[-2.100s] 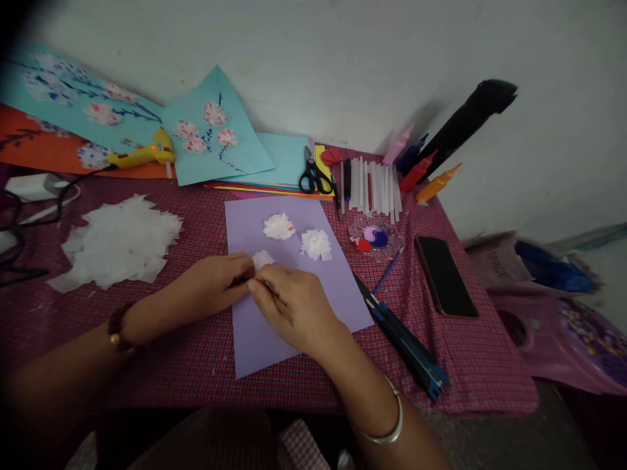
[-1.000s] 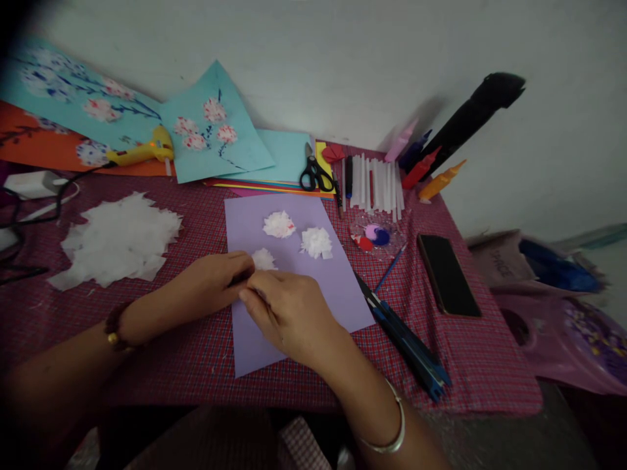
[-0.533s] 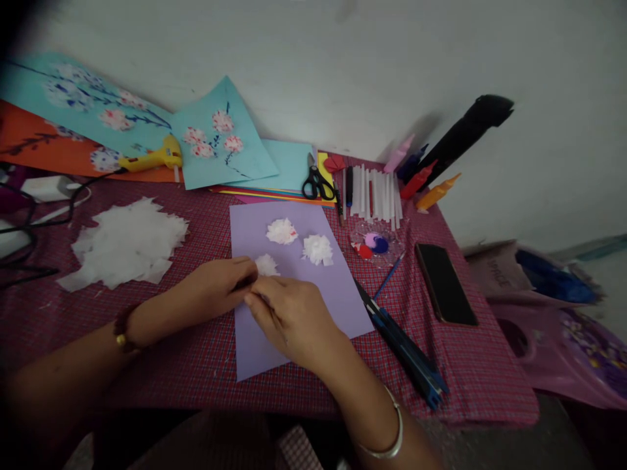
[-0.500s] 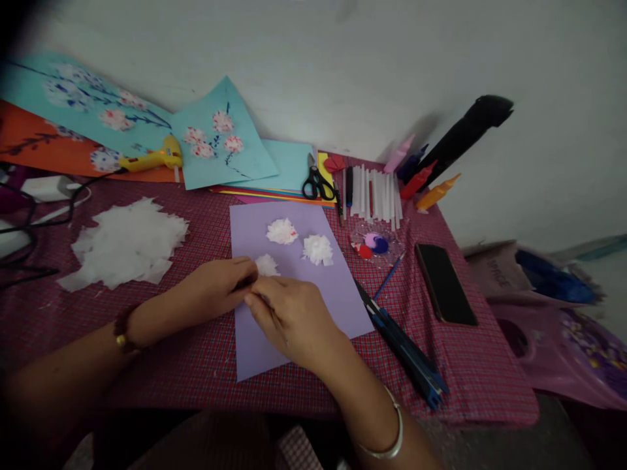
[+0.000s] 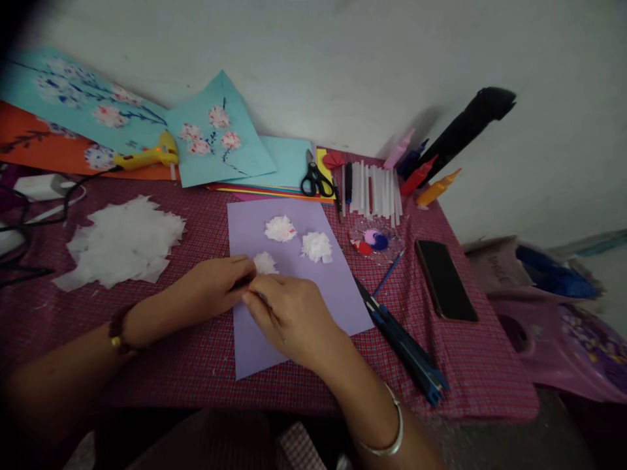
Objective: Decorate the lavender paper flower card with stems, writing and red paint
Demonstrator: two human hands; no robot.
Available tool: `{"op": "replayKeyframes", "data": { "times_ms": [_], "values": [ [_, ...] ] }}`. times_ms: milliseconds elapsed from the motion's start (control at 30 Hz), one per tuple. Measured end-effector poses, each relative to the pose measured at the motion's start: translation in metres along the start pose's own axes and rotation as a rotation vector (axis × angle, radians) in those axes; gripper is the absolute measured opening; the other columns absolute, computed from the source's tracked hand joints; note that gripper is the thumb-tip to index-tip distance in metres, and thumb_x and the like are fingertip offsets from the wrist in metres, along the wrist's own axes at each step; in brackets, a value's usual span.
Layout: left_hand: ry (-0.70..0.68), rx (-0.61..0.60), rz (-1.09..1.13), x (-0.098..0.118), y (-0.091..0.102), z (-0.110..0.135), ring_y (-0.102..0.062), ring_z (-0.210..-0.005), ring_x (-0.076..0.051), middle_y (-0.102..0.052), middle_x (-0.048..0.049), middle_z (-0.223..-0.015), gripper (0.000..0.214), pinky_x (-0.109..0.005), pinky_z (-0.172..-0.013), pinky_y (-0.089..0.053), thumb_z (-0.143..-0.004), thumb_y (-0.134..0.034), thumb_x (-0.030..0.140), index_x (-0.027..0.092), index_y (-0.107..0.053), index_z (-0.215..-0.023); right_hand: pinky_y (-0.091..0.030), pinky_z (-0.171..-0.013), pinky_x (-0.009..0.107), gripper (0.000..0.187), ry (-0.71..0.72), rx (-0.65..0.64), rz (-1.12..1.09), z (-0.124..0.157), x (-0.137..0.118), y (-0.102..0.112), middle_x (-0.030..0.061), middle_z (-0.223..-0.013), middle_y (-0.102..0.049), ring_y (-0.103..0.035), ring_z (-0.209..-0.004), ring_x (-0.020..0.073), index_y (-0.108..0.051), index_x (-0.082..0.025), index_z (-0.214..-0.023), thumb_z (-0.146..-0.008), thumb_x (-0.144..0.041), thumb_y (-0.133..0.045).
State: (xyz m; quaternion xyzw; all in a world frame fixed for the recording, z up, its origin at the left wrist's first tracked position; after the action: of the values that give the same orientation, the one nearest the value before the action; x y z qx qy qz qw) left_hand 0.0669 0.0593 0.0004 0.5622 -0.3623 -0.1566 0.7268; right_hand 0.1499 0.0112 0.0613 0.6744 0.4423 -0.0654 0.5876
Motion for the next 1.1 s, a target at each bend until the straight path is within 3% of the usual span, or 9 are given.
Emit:
{"op": "replayKeyframes", "data": {
  "times_ms": [367, 1100],
  "values": [
    [0.006, -0.004, -0.001, 0.0011, 0.0022, -0.0001, -0.058, -0.071, -0.018, -0.059, -0.0026, -0.081, 0.013, -0.030, -0.062, -0.037, -0.091, -0.045, 0.027, 0.019, -0.050, -0.082, -0.039, -0.060, 0.022, 0.024, 0.051, 0.025, -0.019, 0.0019, -0.0035, 0.0004, -0.0012, -0.069, -0.058, -0.052, -0.061, 0.0095, -0.057, -0.018, -0.080, -0.098, -0.026, -0.043],
    [-0.019, 0.025, -0.010, 0.0009, 0.0027, 0.0008, -0.058, -0.071, -0.018, -0.059, -0.0021, -0.080, 0.013, -0.030, -0.061, -0.037, -0.092, -0.046, 0.027, 0.019, -0.049, -0.082, -0.040, -0.059, 0.022, 0.021, 0.013, -0.008, -0.006, 0.0028, -0.0040, -0.0004, -0.0013, -0.071, -0.059, -0.053, -0.061, 0.0091, -0.058, -0.018, -0.082, -0.097, -0.026, -0.045]
  ]
}}
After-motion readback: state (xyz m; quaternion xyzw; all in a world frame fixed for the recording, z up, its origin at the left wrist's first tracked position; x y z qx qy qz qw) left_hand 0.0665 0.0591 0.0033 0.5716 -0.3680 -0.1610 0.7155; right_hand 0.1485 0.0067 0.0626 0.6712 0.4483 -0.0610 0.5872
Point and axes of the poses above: each hand's wrist, its own z-axis away from the middle knuckle, its own y-axis out of the back of the hand, x = y × z, the point moved 9 cm from there along -z, towards the middle knuckle
